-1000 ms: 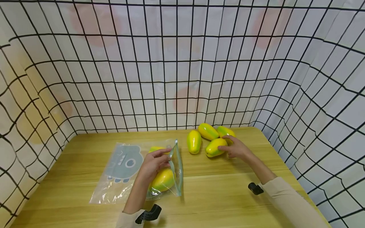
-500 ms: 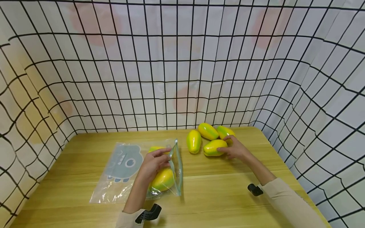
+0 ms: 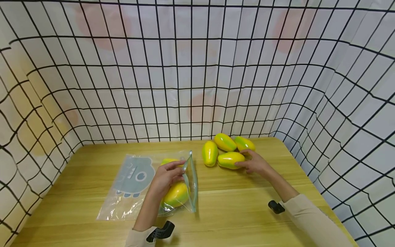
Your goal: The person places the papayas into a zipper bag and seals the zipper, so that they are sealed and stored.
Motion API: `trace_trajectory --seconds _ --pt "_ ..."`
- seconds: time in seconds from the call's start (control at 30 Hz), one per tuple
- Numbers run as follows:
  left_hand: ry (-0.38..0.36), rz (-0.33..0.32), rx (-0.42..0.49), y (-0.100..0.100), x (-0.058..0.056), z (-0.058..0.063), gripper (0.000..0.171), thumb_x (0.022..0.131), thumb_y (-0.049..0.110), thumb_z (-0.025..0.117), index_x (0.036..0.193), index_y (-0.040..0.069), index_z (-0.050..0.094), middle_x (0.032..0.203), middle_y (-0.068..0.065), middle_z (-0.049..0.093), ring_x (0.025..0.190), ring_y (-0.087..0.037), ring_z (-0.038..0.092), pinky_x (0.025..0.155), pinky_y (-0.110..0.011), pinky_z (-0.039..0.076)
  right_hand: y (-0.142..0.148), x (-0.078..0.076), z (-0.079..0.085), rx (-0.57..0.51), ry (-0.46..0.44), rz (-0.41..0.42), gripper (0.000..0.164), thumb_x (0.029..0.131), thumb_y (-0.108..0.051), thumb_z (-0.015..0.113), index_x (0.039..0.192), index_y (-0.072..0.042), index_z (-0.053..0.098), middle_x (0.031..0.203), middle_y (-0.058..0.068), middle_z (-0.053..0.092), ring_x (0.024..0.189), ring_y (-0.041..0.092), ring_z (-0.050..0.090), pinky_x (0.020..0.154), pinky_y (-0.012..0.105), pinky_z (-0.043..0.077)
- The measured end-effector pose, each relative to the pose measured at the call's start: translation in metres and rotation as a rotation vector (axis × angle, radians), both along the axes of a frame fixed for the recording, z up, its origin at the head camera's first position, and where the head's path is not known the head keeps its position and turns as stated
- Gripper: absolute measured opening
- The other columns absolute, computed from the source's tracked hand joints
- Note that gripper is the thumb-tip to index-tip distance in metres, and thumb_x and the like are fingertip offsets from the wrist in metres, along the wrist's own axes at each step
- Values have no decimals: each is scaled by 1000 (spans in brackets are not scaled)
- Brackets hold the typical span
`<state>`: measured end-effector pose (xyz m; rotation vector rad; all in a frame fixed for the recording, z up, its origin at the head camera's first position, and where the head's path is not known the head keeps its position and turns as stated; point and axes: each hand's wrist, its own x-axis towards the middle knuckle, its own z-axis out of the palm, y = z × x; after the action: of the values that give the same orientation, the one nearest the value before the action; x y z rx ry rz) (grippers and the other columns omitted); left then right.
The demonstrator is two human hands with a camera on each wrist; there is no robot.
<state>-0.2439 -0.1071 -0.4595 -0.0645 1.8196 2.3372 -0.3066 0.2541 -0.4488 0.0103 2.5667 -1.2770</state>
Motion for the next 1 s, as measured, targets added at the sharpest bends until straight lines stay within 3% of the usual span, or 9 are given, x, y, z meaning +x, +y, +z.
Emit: trace_trajectory --seconds 0.23,0.53,1.0 --pt "0 -1 3 0 0 0 37 91 -5 66 129 -7 65 100 -9 62 68 -15 61 67 -22 60 -2 2 2 19 18 -7 79 89 -37 79 149 -4 39 152 32 35 95 28 63 81 40 60" --pt "-1 3 3 0 1 0 37 91 -5 66 128 -7 65 101 -10 62 70 -15 61 68 -22 60 -1 5 0 9 18 9 85 89 -39 78 154 -2 38 155 29 37 112 31 62 88 43 60" --pt "-4 6 -10 0 1 1 37 91 -4 66 128 -6 66 102 -11 63 69 -15 61 68 -22 60 -1 9 2 -41 57 -31 80 87 -31 81 148 2 43 149 33 41 94 32 71 87 43 61"
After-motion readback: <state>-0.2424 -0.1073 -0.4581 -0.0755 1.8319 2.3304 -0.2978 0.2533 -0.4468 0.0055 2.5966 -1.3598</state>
